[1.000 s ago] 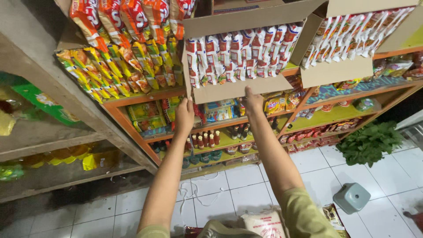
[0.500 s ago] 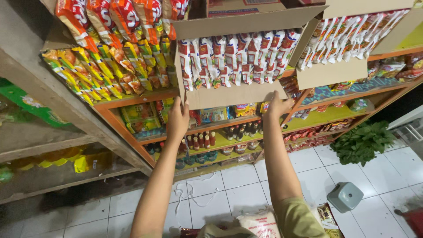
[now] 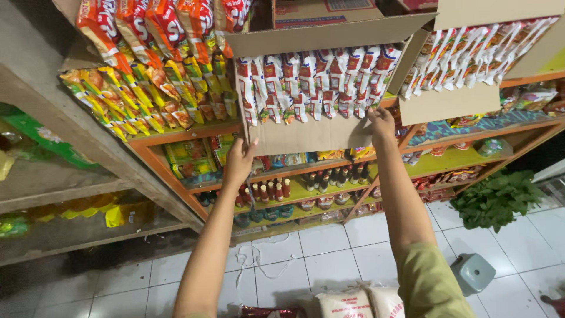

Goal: The person seals a cardboard box using adhesive tape by hand, applying the tape along the seams of the box to close it.

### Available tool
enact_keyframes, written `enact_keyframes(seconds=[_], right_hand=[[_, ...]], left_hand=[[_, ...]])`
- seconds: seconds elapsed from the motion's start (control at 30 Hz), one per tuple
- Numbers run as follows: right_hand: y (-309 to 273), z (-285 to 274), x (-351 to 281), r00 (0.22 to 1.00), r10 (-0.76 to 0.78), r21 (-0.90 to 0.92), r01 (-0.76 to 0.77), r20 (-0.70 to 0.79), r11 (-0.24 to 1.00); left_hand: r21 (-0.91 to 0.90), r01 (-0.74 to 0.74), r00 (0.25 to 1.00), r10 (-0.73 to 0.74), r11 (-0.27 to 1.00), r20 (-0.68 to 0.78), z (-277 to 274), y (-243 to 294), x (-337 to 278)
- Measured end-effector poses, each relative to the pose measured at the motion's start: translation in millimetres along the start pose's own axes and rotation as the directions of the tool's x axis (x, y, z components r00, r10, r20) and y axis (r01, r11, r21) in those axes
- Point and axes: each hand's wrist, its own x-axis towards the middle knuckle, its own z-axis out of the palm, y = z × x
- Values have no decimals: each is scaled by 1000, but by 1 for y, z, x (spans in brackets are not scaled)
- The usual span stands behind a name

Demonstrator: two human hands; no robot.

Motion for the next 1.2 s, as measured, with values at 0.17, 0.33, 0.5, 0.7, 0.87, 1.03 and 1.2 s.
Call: enact_keyframes(seconds=[0.17,0.33,0.5,0.7,0.87,1.03,1.2], right_hand=[[-4,1,-5,1000,-26,-10,26,-8,1000],[6,-26,-31,995,48,-4,-49,-82,999],[4,-52,-59,991,137,339,-126,-7,932],[-17,-44,-86,971,217,510,-137,-100,849],[-14,-45,-129,993,58,820,52,-103,569],[-24,-42,-136,988,-153,492,123,22,862],[-40,-15,-122,897,-436,-356,387,-66,851]], left_hand=[[-10,-47,985,45,999,-169,9,-30,11],[61,-32,981,43,998,-191,-2,-37,9],[14,-99,979,100,995,-176,-3,-8,-4],[-5,-204,972,202,979,-120,3,24,-9],[35,-197,975,200,980,-98,10,20,1],[-93,-117,985,104,989,-141,10,16,9],[-48,9,983,-17,999,-180,3,8,27]])
